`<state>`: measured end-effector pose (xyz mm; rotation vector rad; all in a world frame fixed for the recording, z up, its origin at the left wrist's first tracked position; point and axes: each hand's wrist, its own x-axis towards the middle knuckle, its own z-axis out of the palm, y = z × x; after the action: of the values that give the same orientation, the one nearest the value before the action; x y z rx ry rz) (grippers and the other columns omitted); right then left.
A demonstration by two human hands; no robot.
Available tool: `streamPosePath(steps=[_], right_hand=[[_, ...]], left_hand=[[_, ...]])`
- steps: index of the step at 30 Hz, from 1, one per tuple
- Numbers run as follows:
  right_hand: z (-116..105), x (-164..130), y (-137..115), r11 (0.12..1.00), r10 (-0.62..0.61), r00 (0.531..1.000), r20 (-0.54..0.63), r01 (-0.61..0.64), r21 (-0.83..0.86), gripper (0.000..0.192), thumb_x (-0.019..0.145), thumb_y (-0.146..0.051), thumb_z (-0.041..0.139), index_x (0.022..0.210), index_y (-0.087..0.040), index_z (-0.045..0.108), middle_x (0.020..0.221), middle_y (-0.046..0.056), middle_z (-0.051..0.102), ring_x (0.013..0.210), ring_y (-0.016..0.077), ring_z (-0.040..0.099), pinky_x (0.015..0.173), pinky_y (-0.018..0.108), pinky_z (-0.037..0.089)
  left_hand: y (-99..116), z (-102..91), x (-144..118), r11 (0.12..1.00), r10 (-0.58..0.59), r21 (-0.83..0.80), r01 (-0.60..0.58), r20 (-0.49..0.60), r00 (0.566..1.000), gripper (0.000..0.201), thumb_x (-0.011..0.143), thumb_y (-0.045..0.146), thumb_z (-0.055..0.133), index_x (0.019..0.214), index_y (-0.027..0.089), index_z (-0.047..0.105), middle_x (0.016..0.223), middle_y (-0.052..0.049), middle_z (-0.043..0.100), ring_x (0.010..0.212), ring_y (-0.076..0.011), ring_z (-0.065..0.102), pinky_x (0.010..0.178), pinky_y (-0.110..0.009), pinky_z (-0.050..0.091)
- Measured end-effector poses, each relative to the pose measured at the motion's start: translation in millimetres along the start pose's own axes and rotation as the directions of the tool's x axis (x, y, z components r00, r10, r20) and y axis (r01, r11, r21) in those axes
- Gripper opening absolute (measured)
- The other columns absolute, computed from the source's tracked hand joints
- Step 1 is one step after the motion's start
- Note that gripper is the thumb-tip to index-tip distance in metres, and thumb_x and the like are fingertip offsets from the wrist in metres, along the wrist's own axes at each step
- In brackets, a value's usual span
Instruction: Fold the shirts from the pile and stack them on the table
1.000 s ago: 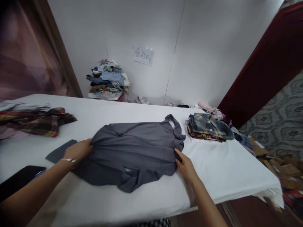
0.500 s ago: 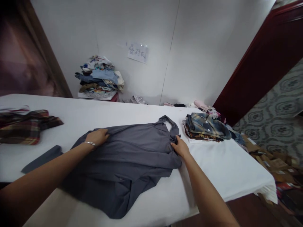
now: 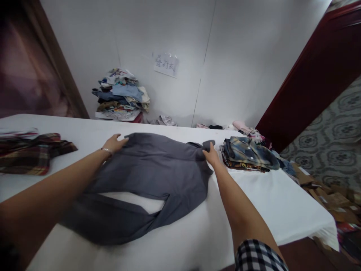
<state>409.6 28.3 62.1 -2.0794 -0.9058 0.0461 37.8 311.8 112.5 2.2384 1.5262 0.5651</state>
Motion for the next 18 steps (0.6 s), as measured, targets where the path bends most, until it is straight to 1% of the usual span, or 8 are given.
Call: streamPosePath(steps=[2, 5, 7, 9, 10, 13, 15, 18], right_hand=[[2, -26, 9, 1.000, 0.010, 0.998, 0.054, -0.011, 0.004, 0.066, 0.078, -0.035, 0.061, 0.139, -0.015, 0.047, 0.137, 0.015, 0.056, 0.126, 0.0276, 0.054, 0.107, 0.044, 0.040], [-4, -81, 20, 0.997, -0.076, 0.989, 0.127, 0.074, 0.014, 0.056, 0.081, -0.039, 0.058, 0.133, -0.019, 0.055, 0.136, 0.011, 0.058, 0.127, 0.0263, 0.053, 0.108, 0.046, 0.040], [-11, -125, 19, 0.985, -0.164, 0.980, 0.113, 0.168, -0.033, 0.051, 0.083, -0.042, 0.057, 0.129, -0.020, 0.059, 0.140, 0.012, 0.055, 0.132, 0.0281, 0.048, 0.111, 0.049, 0.037], [-17, -172, 9, 0.943, -0.309, 0.943, 0.123, 0.320, -0.086, 0.046, 0.086, -0.041, 0.057, 0.128, -0.022, 0.061, 0.144, 0.012, 0.051, 0.139, 0.0302, 0.038, 0.115, 0.055, 0.028], [-19, -194, 0, 0.909, -0.395, 0.903, 0.171, 0.411, -0.072, 0.045, 0.088, -0.038, 0.056, 0.131, -0.024, 0.059, 0.145, 0.011, 0.049, 0.141, 0.0293, 0.036, 0.115, 0.056, 0.026], [-15, -245, -37, 0.794, -0.567, 0.709, 0.420, 0.606, 0.049, 0.054, 0.090, -0.031, 0.055, 0.143, -0.030, 0.045, 0.151, 0.008, 0.042, 0.143, 0.0263, 0.031, 0.116, 0.054, 0.026], [-6, -264, -66, 0.758, -0.585, 0.604, 0.541, 0.645, 0.099, 0.060, 0.090, -0.030, 0.056, 0.147, -0.030, 0.038, 0.153, 0.008, 0.039, 0.144, 0.0267, 0.029, 0.116, 0.055, 0.024], [15, -274, -103, 0.744, -0.549, 0.504, 0.667, 0.658, 0.116, 0.070, 0.086, -0.033, 0.061, 0.150, -0.028, 0.032, 0.153, 0.010, 0.038, 0.144, 0.0280, 0.030, 0.117, 0.055, 0.020]], left_hand=[[-16, 1.3, -17, 0.999, 0.042, 0.002, -0.042, 0.040, 0.998, 0.037, 0.089, 0.033, 0.057, 0.120, 0.013, 0.059, 0.130, -0.013, 0.059, 0.121, -0.0247, 0.055, 0.106, -0.041, 0.043], [-55, 1.0, -55, 0.985, 0.172, 0.002, -0.173, 0.109, 0.979, 0.037, 0.082, 0.038, 0.057, 0.112, 0.017, 0.065, 0.135, -0.010, 0.059, 0.126, -0.0253, 0.052, 0.112, -0.035, 0.037], [-85, -1.8, -87, 0.964, 0.265, -0.010, -0.266, 0.146, 0.953, 0.043, 0.079, 0.051, 0.055, 0.108, 0.021, 0.067, 0.136, -0.009, 0.059, 0.124, -0.0272, 0.055, 0.112, -0.038, 0.037], [-112, -6.5, -119, 0.940, 0.341, -0.035, -0.340, 0.167, 0.925, 0.050, 0.079, 0.061, 0.050, 0.108, 0.026, 0.068, 0.136, -0.006, 0.059, 0.123, -0.0273, 0.056, 0.112, -0.039, 0.038], [-123, -9.3, -135, 0.929, 0.369, -0.038, -0.368, 0.175, 0.913, 0.052, 0.079, 0.064, 0.049, 0.110, 0.028, 0.068, 0.136, -0.005, 0.059, 0.123, -0.0272, 0.056, 0.111, -0.040, 0.039], [-141, -17.0, -172, 0.910, 0.402, 0.010, -0.415, 0.227, 0.887, 0.057, 0.076, 0.068, 0.053, 0.118, 0.033, 0.066, 0.138, -0.004, 0.057, 0.124, -0.0288, 0.055, 0.108, -0.041, 0.042], [-142, -21.1, -185, 0.893, 0.414, 0.065, -0.445, 0.267, 0.870, 0.059, 0.074, 0.066, 0.057, 0.121, 0.031, 0.065, 0.138, -0.006, 0.058, 0.124, -0.0297, 0.055, 0.108, -0.042, 0.042], [-132, -26.3, -192, 0.853, 0.458, 0.137, -0.504, 0.268, 0.848, 0.043, 0.083, 0.054, 0.050, 0.110, 0.026, 0.069, 0.121, -0.009, 0.066, 0.113, -0.0272, 0.060, 0.102, -0.039, 0.046]])
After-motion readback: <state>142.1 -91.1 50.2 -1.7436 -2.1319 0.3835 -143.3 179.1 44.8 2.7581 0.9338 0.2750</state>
